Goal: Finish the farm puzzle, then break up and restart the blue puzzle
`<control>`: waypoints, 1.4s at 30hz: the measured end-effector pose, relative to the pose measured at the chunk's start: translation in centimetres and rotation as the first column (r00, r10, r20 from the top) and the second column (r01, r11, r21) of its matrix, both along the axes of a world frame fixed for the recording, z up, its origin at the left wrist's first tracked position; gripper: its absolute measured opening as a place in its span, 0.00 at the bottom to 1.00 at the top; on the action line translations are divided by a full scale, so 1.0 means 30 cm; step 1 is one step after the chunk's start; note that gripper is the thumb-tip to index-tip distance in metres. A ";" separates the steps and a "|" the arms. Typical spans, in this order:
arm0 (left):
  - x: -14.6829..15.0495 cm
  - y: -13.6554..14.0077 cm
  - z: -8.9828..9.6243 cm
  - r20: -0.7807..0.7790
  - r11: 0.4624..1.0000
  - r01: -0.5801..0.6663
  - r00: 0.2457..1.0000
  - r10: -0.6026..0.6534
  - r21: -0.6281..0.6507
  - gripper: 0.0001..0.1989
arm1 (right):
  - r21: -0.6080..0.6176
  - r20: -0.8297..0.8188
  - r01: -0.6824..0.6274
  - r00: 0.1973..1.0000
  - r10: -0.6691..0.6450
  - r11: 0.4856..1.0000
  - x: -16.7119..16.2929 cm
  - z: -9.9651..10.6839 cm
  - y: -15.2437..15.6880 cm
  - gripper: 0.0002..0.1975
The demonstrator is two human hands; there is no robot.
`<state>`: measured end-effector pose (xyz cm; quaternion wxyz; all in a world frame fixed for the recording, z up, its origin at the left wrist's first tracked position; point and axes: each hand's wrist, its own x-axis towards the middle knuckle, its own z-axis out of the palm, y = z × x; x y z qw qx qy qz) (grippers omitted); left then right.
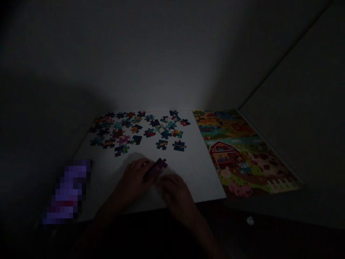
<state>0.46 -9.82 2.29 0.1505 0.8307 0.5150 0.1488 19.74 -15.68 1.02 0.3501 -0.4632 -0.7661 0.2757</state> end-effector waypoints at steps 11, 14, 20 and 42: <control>-0.052 0.267 -0.016 0.082 0.953 0.300 0.952 -0.296 -0.043 0.19 | -0.047 0.508 0.073 0.861 -0.039 0.996 0.229 0.044 0.482 0.26; -0.053 0.304 -0.030 0.183 0.953 0.300 0.940 -0.287 -0.044 0.21 | -0.159 0.539 -0.026 0.835 0.109 0.987 0.241 0.071 0.578 0.29; -0.053 0.281 -0.061 0.428 0.995 0.088 0.902 -0.058 -0.051 0.12 | -0.155 0.373 -0.180 0.900 0.226 0.971 0.197 0.079 0.624 0.25; -0.010 0.253 -0.021 0.093 0.977 0.195 0.975 -0.203 0.081 0.20 | 0.066 0.282 0.117 0.950 -0.131 0.991 0.174 -0.012 0.699 0.09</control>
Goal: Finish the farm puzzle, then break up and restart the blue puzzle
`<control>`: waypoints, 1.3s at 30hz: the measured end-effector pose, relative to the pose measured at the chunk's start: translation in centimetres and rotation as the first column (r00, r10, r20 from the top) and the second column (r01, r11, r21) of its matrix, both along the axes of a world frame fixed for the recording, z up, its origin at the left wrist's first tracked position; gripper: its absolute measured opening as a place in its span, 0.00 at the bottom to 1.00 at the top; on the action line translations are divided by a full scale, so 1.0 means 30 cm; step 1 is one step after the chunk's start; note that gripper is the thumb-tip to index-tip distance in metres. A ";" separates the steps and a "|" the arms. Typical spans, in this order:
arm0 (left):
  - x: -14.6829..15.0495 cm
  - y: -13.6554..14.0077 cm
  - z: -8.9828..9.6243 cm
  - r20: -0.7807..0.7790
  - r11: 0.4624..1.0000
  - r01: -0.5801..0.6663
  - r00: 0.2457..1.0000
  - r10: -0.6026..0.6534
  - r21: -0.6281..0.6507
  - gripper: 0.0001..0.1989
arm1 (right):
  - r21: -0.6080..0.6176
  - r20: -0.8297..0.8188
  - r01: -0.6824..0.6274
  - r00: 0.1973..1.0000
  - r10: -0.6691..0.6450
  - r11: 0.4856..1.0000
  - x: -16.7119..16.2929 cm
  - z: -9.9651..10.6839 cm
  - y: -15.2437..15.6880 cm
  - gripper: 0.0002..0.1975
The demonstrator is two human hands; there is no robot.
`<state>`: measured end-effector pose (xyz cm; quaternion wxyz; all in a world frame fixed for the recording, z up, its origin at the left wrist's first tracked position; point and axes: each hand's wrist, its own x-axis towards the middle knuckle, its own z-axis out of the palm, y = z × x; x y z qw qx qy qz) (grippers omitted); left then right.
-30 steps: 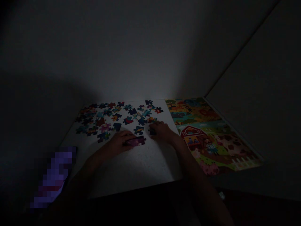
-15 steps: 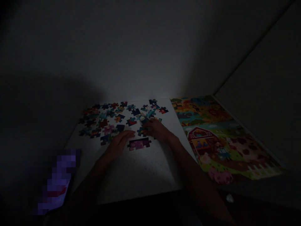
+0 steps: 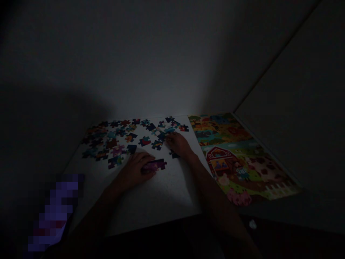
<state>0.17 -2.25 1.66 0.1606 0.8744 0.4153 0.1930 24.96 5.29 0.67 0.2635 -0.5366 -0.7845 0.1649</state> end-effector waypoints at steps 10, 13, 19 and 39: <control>-0.006 0.001 -0.009 0.004 1.000 -0.005 1.000 0.005 0.005 0.19 | -0.317 0.025 -0.029 0.999 0.039 0.948 0.171 0.080 -0.103 0.16; -0.005 0.000 -0.005 -0.002 1.000 -0.015 1.000 0.015 -0.008 0.18 | -0.319 0.011 -0.091 0.995 0.100 0.943 0.177 0.065 -0.115 0.22; -0.008 0.002 -0.005 -0.010 1.000 -0.010 1.000 0.010 -0.029 0.17 | -0.320 -0.062 -0.156 0.988 0.144 0.934 0.178 0.038 -0.099 0.22; -0.010 0.006 -0.006 -0.011 0.999 -0.010 1.000 0.010 -0.053 0.17 | -0.324 -0.116 -0.047 0.993 0.009 0.945 0.126 0.024 -0.058 0.23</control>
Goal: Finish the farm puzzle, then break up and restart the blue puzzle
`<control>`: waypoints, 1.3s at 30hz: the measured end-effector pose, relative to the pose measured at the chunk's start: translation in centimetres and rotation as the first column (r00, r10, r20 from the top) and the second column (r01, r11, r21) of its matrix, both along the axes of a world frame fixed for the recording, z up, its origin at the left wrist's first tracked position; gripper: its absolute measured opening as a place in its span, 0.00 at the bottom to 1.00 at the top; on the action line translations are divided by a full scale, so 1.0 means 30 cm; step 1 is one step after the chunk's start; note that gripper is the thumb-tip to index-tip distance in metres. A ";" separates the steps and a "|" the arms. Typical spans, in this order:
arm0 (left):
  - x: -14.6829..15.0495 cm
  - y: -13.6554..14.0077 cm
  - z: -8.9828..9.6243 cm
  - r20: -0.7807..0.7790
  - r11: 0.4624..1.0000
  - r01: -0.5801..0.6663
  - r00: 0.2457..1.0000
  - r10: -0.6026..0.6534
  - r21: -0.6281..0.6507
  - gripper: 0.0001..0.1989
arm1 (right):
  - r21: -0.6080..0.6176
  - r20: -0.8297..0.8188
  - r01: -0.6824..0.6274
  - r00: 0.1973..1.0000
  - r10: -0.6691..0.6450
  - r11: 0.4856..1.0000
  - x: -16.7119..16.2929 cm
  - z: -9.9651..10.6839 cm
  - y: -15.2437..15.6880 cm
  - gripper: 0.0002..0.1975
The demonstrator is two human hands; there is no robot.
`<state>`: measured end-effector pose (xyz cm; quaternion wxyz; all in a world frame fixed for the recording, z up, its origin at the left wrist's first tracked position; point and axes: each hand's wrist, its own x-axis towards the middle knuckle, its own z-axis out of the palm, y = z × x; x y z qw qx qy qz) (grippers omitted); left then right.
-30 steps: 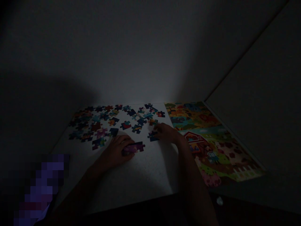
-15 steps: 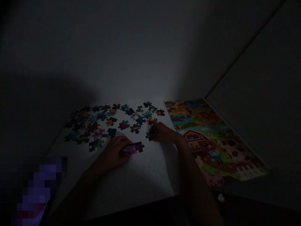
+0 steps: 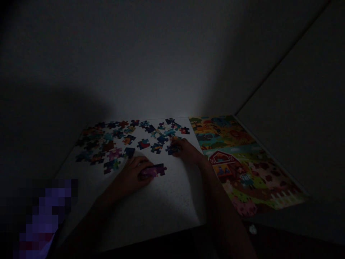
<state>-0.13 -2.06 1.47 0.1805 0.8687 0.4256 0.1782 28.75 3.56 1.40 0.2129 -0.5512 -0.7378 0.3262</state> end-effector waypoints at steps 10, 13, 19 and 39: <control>0.000 0.000 -0.002 0.000 1.000 -0.005 1.000 0.005 0.000 0.16 | 0.004 -0.085 -0.053 0.995 0.053 0.999 0.014 -0.004 -0.008 0.23; -0.001 0.001 -0.002 0.009 1.000 -0.002 1.000 0.002 0.004 0.15 | -0.021 -0.104 -0.089 0.991 0.087 0.996 0.023 -0.002 -0.007 0.24; -0.008 0.004 -0.021 0.024 1.000 -0.003 1.000 0.003 0.013 0.15 | -0.036 -0.113 -0.119 0.987 0.115 0.992 0.035 0.008 -0.007 0.25; -0.009 0.013 -0.025 0.069 0.999 -0.024 0.997 0.026 -0.030 0.14 | -0.080 -0.106 -0.065 0.993 0.056 0.995 0.023 0.014 -0.012 0.34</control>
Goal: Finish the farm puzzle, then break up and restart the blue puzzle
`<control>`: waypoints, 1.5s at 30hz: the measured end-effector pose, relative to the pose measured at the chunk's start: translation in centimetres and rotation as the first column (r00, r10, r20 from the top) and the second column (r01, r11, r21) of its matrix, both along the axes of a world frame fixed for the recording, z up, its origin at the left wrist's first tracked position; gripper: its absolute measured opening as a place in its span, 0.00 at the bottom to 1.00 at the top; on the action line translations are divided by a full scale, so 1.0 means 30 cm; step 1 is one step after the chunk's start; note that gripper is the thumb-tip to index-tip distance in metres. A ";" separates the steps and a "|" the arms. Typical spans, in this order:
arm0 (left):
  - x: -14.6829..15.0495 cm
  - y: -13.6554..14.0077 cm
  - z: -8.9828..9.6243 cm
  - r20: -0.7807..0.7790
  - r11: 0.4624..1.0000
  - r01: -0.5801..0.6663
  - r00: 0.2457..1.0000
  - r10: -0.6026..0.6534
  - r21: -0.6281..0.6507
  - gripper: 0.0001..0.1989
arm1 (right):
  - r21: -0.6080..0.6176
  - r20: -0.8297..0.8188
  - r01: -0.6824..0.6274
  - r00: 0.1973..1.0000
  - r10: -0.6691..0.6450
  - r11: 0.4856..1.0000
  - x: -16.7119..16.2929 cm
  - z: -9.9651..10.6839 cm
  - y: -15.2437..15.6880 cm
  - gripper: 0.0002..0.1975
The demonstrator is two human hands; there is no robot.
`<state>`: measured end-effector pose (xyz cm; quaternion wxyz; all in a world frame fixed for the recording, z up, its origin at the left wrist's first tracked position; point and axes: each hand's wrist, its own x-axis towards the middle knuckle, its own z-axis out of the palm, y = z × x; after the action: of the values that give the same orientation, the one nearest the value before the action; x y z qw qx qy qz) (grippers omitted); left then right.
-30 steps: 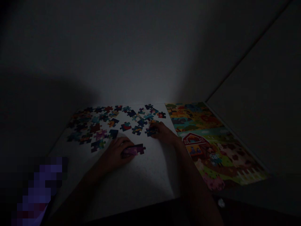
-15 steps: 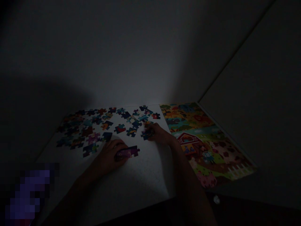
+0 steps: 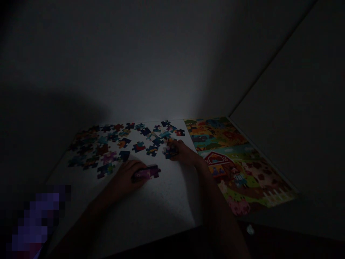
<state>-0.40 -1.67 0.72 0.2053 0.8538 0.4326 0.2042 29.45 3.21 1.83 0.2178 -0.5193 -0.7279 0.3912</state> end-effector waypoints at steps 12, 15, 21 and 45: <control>-0.006 -0.002 -0.004 0.007 1.000 0.008 1.000 -0.008 0.013 0.14 | 0.031 -0.018 -0.019 1.000 0.019 0.999 -0.010 0.000 0.003 0.31; -0.001 -0.006 0.005 0.000 1.000 -0.001 1.000 0.001 0.013 0.14 | 0.041 -0.063 -0.031 0.997 0.033 0.999 -0.014 -0.003 0.004 0.31; 0.006 -0.016 0.028 -0.019 1.000 0.005 1.000 -0.005 0.001 0.14 | 0.057 -0.099 -0.014 0.995 0.020 0.998 -0.017 -0.018 0.006 0.33; 0.012 -0.040 0.044 -0.046 1.000 0.015 0.999 -0.014 0.019 0.17 | 0.401 0.052 0.159 0.979 -0.196 0.902 -0.118 -0.076 0.021 0.29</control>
<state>-0.03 -2.88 2.03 0.1886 0.8634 0.4290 0.1871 25.91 3.85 -0.46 0.3194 -0.5462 -0.7505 0.1908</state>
